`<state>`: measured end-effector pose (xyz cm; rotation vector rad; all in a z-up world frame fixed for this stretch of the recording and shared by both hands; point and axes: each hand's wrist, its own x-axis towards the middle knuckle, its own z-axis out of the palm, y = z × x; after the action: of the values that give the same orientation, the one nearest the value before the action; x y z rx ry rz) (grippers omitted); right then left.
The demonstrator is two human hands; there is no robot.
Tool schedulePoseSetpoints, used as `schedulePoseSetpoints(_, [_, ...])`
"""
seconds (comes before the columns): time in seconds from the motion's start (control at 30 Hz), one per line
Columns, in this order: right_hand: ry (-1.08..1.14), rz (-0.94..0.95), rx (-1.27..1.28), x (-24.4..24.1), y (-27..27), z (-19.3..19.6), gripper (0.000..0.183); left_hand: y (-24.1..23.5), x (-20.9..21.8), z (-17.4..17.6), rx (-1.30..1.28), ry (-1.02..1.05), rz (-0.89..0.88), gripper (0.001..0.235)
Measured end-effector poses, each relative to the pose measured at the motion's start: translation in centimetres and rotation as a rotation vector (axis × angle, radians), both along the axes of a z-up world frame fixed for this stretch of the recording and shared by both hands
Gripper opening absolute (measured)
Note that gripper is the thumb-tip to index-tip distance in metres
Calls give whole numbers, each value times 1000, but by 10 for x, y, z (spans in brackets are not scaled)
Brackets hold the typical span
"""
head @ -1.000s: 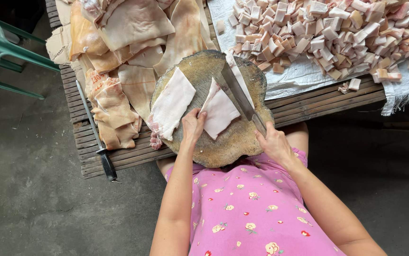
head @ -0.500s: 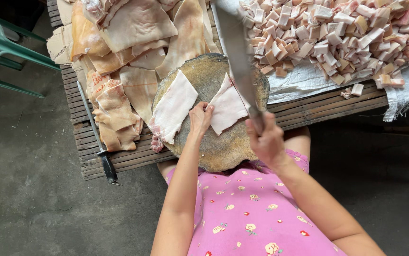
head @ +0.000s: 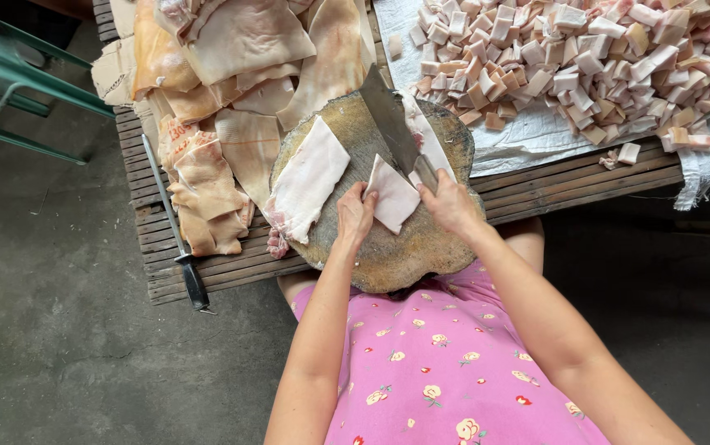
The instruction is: The person cuts slabs of processed animal skin into small square pieces using a large knife on a wooden cutting board.
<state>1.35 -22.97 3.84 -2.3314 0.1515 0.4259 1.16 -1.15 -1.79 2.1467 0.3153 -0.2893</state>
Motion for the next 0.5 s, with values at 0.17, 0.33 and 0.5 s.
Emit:
schedulePoseSetpoints(0.17, [119, -62, 111, -30, -9, 48, 41, 17, 7, 5, -17, -63, 29, 30])
schedulePoseSetpoints(0.33, [-268, -24, 118, -66, -17, 79, 43, 15, 8, 3, -53, -56, 1, 30])
schedulePoseSetpoints(0.5, [-257, -10, 65, -85, -8, 47, 42, 15, 9, 4, -33, -40, 34, 31])
